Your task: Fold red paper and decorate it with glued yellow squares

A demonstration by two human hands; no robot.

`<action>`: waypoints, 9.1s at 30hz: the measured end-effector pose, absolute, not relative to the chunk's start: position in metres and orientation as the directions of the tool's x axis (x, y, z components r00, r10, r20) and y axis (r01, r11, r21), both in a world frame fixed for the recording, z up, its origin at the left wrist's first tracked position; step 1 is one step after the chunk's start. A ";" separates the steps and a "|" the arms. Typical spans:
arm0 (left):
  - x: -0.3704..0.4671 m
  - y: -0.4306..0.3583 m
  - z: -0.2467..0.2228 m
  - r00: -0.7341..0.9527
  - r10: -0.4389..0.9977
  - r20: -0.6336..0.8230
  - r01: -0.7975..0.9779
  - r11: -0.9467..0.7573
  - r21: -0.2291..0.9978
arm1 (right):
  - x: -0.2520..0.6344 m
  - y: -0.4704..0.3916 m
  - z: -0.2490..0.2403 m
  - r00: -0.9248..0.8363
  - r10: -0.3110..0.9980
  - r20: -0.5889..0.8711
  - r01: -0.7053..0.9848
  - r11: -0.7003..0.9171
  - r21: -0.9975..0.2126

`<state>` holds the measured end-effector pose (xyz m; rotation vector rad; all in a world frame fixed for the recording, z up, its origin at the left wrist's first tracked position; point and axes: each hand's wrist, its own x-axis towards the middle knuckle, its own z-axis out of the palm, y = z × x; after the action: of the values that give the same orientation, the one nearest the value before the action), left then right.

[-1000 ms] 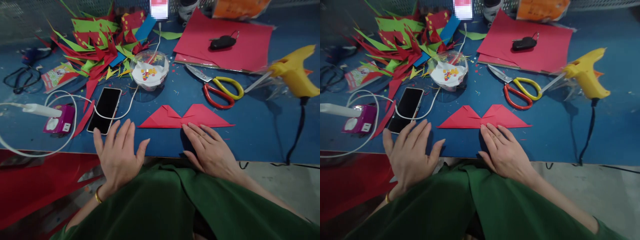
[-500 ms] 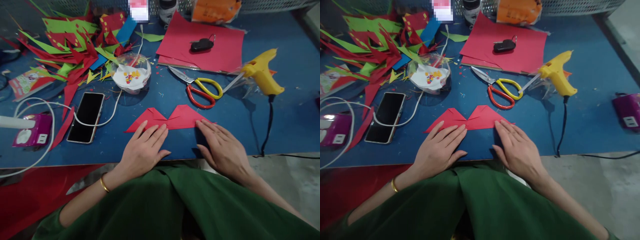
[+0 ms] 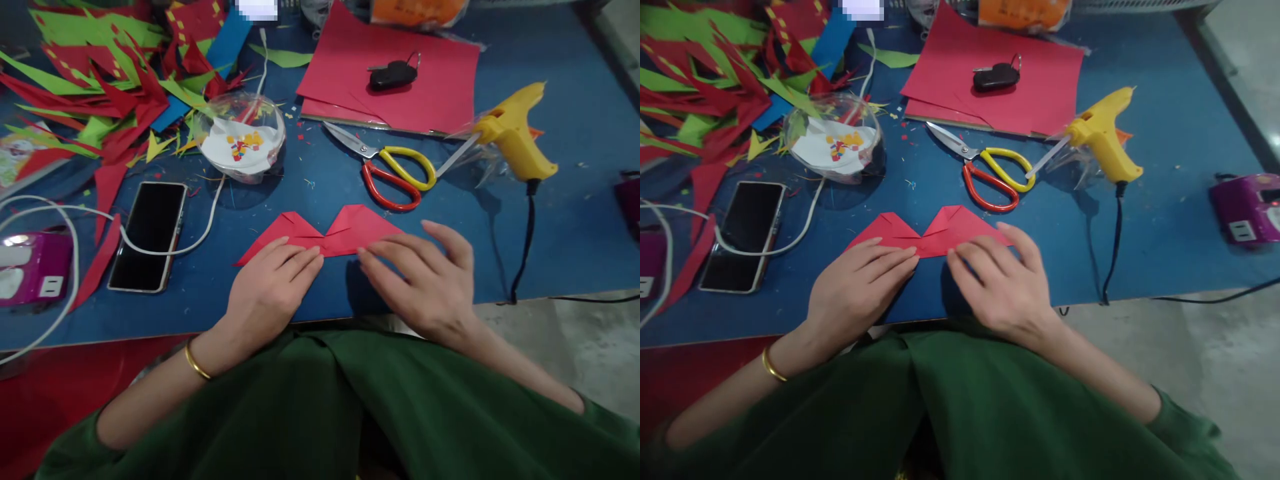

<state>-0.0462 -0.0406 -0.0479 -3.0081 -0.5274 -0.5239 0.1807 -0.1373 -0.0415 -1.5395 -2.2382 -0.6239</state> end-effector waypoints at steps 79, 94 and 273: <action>-0.035 -0.041 -0.047 0.810 0.365 0.459 0.442 -0.894 -0.068 | 0.141 -0.097 -0.058 0.090 0.956 0.278 0.926 0.023 -0.377; -0.041 -0.047 -0.046 0.913 0.260 0.313 0.329 -0.925 -0.191 | 0.157 -0.092 -0.046 0.032 0.989 0.144 0.940 0.019 -0.340; -0.058 -0.012 -0.040 0.583 0.801 0.139 0.665 -0.568 0.486 | 0.149 -0.121 -0.054 -0.568 0.798 0.200 0.807 0.588 -0.052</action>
<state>-0.0580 -0.0122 -0.0402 -3.1269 -1.5206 -0.6296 0.1494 -0.1206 -0.0542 -1.3392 -2.6148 -0.0663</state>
